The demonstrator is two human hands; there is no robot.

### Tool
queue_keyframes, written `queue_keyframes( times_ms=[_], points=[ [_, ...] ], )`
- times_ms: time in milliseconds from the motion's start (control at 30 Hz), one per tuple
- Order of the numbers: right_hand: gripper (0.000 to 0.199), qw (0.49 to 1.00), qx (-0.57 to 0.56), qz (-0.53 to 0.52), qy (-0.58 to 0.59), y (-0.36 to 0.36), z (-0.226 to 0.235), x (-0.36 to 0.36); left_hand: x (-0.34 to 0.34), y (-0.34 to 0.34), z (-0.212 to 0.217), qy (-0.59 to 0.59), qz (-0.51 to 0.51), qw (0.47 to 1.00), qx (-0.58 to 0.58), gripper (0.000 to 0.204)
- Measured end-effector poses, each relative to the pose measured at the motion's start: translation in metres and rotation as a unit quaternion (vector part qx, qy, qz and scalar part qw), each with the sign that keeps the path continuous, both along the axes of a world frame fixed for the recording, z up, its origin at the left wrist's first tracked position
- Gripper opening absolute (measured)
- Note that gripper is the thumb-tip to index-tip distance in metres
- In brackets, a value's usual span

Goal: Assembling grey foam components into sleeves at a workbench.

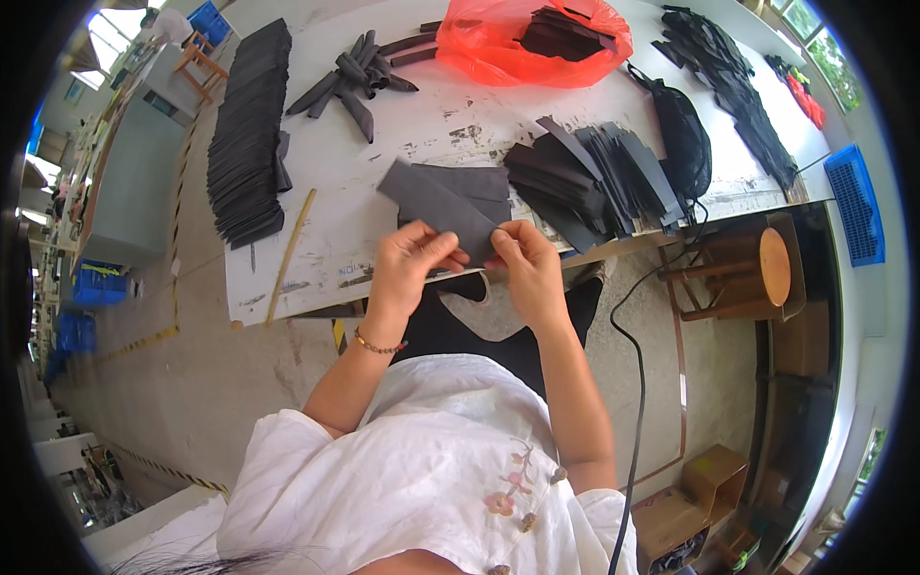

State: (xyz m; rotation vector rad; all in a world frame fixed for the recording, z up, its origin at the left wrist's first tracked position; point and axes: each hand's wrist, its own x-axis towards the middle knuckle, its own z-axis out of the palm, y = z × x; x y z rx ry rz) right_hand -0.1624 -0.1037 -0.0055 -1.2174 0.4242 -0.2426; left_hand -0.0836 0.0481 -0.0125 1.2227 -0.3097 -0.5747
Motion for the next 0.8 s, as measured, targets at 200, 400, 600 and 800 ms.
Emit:
queue_keyframes(
  times_ms=[200,400,600,800],
  points=[
    [0.011,0.96,-0.268,-0.075,0.012,-0.035,0.004,0.027,0.013,0.024,0.004,0.048,0.042,0.998,-0.002,0.025],
    [0.014,0.963,-0.256,-0.045,0.069,-0.073,-0.016,0.066,0.158,0.089,-0.027,-0.163,0.332,0.922,0.113,0.018],
    [0.018,0.823,-0.546,-0.129,0.091,-0.082,-0.012,0.059,0.27,0.145,-0.03,-0.441,0.293,0.613,0.586,0.02],
    [0.011,0.735,-0.643,-0.182,0.112,-0.13,-0.034,0.08,0.3,0.135,-0.046,-0.491,0.028,0.455,0.742,0.014]
  ],
)
